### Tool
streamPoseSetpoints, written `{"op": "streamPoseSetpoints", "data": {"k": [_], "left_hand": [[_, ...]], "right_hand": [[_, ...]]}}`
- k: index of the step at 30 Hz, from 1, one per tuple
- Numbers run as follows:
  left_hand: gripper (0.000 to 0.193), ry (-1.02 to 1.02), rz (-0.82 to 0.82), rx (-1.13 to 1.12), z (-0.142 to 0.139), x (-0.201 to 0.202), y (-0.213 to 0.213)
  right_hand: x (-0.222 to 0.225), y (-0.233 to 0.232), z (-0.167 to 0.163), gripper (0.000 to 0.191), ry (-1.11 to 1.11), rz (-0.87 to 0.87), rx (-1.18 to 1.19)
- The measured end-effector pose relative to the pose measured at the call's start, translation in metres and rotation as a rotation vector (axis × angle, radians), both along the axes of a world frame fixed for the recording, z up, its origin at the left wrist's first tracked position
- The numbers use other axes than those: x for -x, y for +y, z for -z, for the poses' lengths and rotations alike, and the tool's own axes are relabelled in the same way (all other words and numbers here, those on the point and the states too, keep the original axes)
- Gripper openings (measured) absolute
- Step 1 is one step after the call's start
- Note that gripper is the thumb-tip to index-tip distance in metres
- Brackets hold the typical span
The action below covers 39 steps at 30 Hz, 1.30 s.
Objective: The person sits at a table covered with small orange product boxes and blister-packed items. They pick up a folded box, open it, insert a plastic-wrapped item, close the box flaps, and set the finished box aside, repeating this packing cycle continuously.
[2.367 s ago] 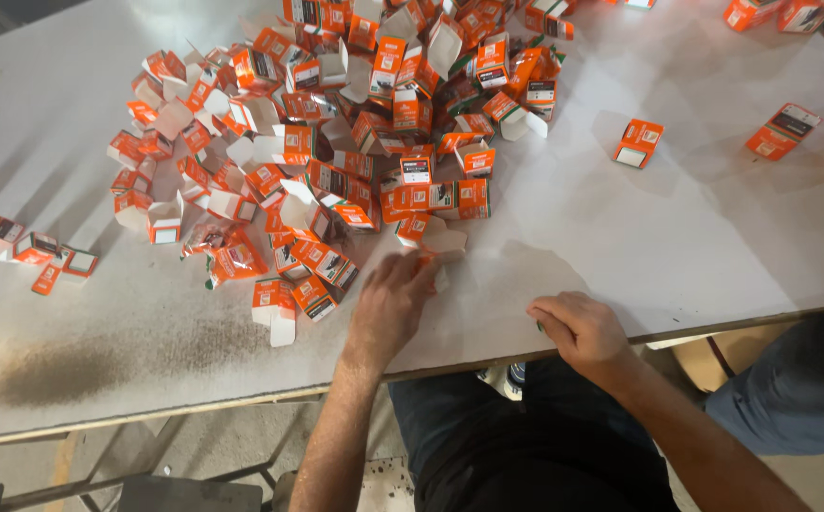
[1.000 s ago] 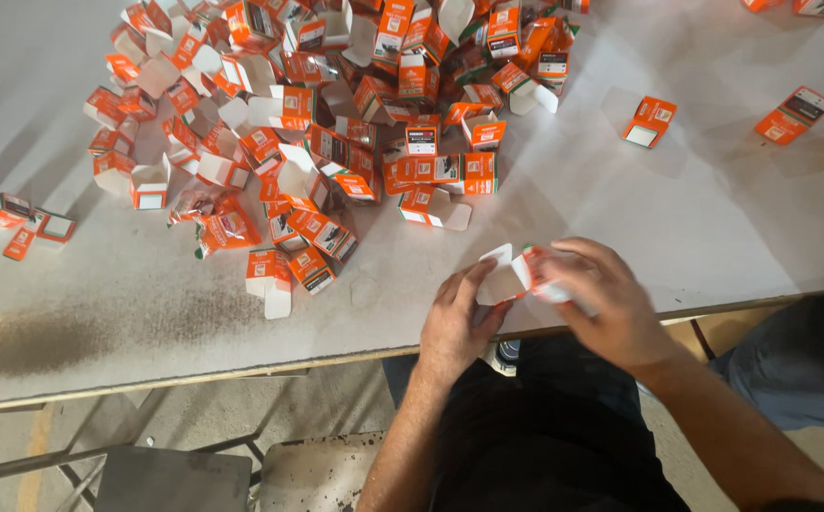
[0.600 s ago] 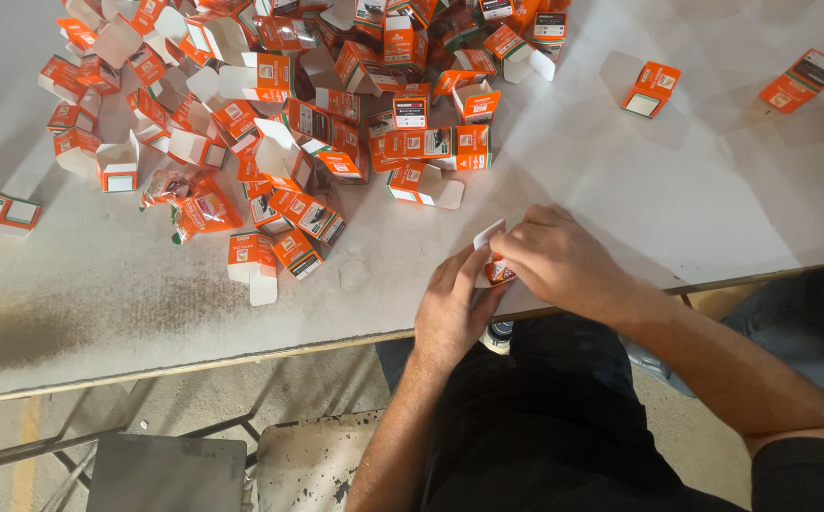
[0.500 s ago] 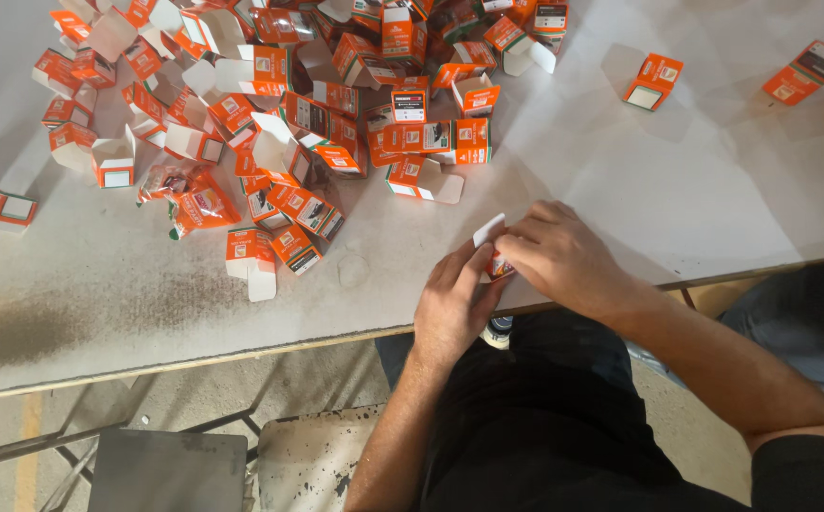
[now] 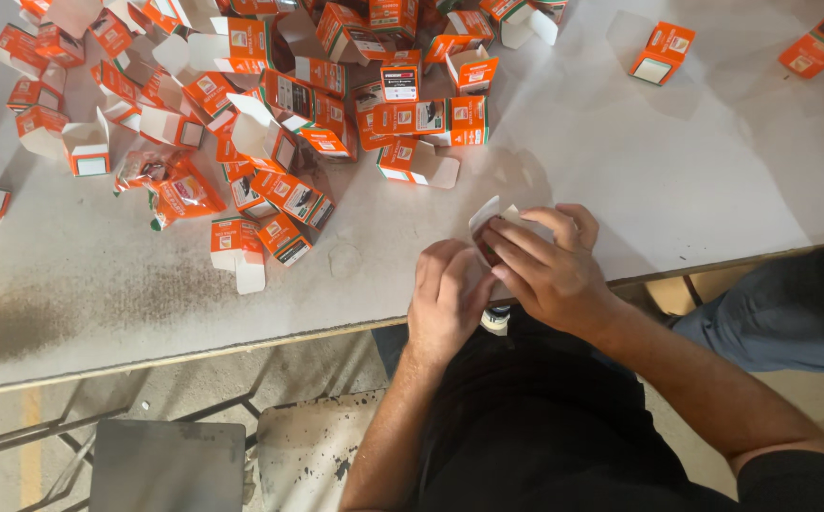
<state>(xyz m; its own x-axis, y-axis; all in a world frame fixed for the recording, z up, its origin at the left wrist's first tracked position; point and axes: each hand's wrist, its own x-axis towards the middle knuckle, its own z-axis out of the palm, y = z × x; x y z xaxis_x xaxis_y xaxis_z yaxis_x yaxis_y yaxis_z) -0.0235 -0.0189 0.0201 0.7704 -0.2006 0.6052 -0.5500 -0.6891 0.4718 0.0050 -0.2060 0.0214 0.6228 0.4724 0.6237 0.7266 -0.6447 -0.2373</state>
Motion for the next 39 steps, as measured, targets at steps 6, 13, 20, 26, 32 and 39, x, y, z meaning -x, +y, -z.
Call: {"op": "streamPoseSetpoints", "data": {"k": [6, 13, 20, 26, 32, 39], "left_hand": [[0.042, -0.102, 0.003, -0.19, -0.007, -0.003, -0.003], [0.038, 0.022, -0.046, -0.127, 0.0, -0.003, -0.006], [0.029, 0.176, -0.011, 0.025, 0.007, 0.001, 0.001], [0.036, 0.222, 0.091, 0.102, 0.007, -0.003, 0.004], [0.054, 0.249, 0.099, 0.153, 0.01, -0.003, 0.006], [0.046, 0.209, 0.118, 0.113, 0.006, -0.002, 0.007]], "right_hand": [[-0.001, -0.009, 0.006, 0.051, 0.143, -0.094, -0.182], [-0.011, -0.013, 0.009, 0.039, 0.267, -0.123, -0.299], [-0.012, -0.004, 0.026, 0.023, 0.42, -0.143, -0.37], [-0.011, -0.013, 0.026, 0.037, 0.68, -0.233, -0.54], [-0.008, -0.014, 0.02, 0.04, 0.354, -0.305, -0.394], [-0.011, -0.01, 0.02, 0.023, 0.374, -0.295, -0.43]]}}
